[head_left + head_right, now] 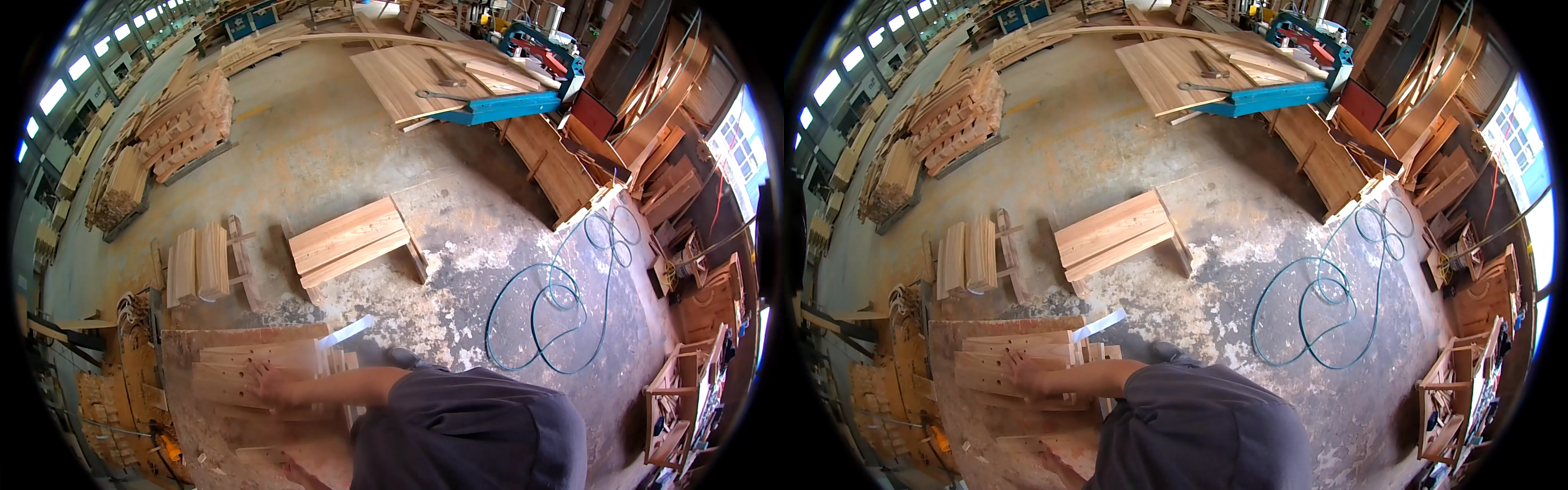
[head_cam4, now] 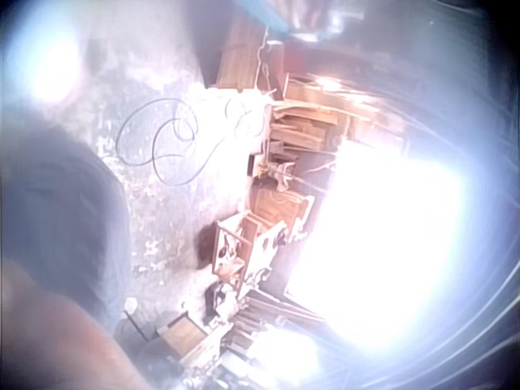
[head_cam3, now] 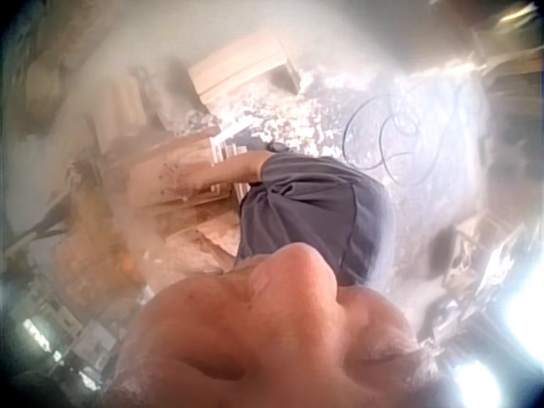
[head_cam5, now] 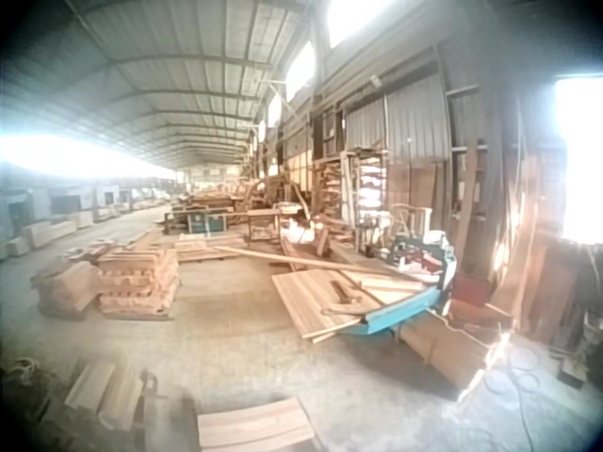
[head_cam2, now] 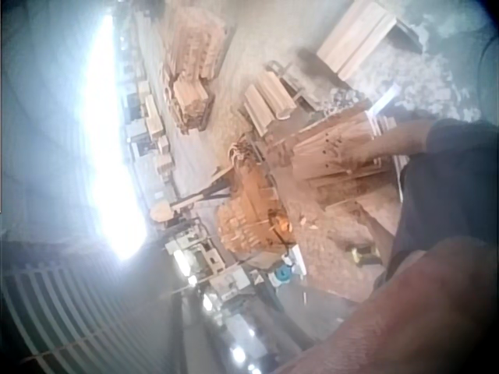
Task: The person walks through a workshop and uses a pneumatic nail gun to fasten small wooden pieces together on a workbench. They then move to a stack of pre-drilled wooden slats, pick them up, and arrange them into a pile on the floor.
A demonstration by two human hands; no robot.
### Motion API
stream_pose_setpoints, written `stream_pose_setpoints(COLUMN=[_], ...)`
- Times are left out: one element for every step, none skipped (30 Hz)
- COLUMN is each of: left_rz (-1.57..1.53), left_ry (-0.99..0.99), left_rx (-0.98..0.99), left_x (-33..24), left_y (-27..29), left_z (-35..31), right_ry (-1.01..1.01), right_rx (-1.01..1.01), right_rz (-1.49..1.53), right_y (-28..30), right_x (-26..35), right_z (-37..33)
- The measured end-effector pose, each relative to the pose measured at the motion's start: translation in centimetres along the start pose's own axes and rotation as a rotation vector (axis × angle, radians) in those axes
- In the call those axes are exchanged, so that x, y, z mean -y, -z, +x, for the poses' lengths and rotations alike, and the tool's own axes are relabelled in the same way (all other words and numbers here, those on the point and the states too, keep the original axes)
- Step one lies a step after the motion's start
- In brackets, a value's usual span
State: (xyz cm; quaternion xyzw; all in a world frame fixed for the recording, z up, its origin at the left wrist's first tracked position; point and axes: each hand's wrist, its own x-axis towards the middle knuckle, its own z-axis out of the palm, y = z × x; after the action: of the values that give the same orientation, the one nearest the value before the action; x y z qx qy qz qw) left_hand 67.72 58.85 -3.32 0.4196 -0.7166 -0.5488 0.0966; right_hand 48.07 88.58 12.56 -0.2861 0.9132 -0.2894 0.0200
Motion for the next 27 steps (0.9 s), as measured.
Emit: stream_pose_setpoints(left_rz=[-0.001,-0.005,-0.009,-0.017,-0.018,-0.021,-0.025,-0.022,-0.019,-0.016,-0.013,-0.011,-0.008,-0.013,-0.019,-0.024,-0.025,-0.025,-0.026,-0.026,-0.021,-0.011,-0.01,-0.009,-0.008,-0.008,-0.004], left_ry=[0.0,0.002,-0.001,0.001,0.002,0.005,0.007,0.015,0.023,0.032,0.012,-0.008,-0.027,-0.014,-0.001,0.012,0.024,0.036,0.048,0.042,0.041,0.038,0.037,0.035,0.033,0.03,0.026], left_rx=[-0.002,-0.005,-0.005,-0.006,-0.006,-0.007,0.001,-0.009,-0.019,-0.03,-0.034,-0.038,-0.042,-0.049,-0.055,-0.061,-0.062,-0.064,-0.065,-0.065,-0.059,-0.056,-0.053,-0.051,-0.053,-0.052,-0.05], left_x=[-0.1,-0.2,-0.2,-0.3,-0.3,-0.3,-0.4,-0.3,-0.3,-0.2,-0.3,-0.4,-0.5,-0.5,-0.6,-0.7,-0.7,-0.7,-0.8,-0.8,-0.8,-0.8,-0.8,-0.8,-0.8,-0.9,-0.9], left_y=[-0.1,0.0,-0.1,-0.1,-0.1,-0.1,0.0,0.0,0.1,0.2,0.0,-0.2,-0.4,-0.4,-0.4,-0.5,-0.4,-0.4,-0.4,-0.5,-0.6,-0.6,-0.7,-0.7,-0.9,-0.9,-1.1], left_z=[-0.1,-0.2,-0.4,-0.5,-0.6,-0.7,-0.8,-0.7,-0.6,-0.5,-0.5,-0.6,-0.7,-0.7,-0.7,-0.8,-0.7,-0.6,-0.6,-0.5,-0.7,-0.8,-0.9,-1.1,-1.2,-1.4,-1.6], right_ry=[0.0,0.002,0.003,0.004,0.002,0.0,0.002,0.007,0.012,0.014,0.012,0.01,0.003,-0.002,-0.007,-0.004,-0.001,0.002,0.009,0.016,0.022,0.025,0.027,0.029,0.028,0.025,0.023], right_rx=[0.0,0.0,0.001,-0.002,-0.006,-0.009,-0.02,-0.032,-0.045,-0.05,-0.058,-0.065,-0.057,-0.047,-0.038,-0.04,-0.042,-0.045,-0.05,-0.056,-0.062,-0.062,-0.061,-0.06,-0.071,-0.079,-0.088], right_rz=[-0.001,-0.002,-0.003,0.001,0.006,0.01,0.018,0.027,0.036,0.038,0.038,0.039,0.029,0.021,0.013,0.012,0.011,0.01,0.019,0.027,0.034,0.029,0.022,0.014,0.014,0.016,0.018], right_y=[0.1,0.3,0.5,0.6,0.7,0.8,1.1,1.5,1.6,1.4,1.0,0.8,0.8,0.8,0.8,0.8,0.7,0.7,0.6,0.5,0.4,0.4,0.5,0.5,0.6,0.7,0.7], right_x=[0.1,0.2,0.3,0.4,0.4,0.4,0.5,0.6,0.7,0.8,0.6,0.5,0.4,0.4,0.5,0.5,0.5,0.5,0.4,0.2,0.1,0.2,0.2,0.2,0.2,0.2,0.2], right_z=[0.0,-0.1,-0.2,-0.2,-0.3,-0.5,-0.6,-0.8,-0.8,-0.8,-0.7,-0.6,-0.6,-0.5,-0.4,-0.4,-0.4,-0.4,-0.4,-0.4,-0.3,-0.3,-0.3,-0.4,-0.4,-0.5,-0.6])
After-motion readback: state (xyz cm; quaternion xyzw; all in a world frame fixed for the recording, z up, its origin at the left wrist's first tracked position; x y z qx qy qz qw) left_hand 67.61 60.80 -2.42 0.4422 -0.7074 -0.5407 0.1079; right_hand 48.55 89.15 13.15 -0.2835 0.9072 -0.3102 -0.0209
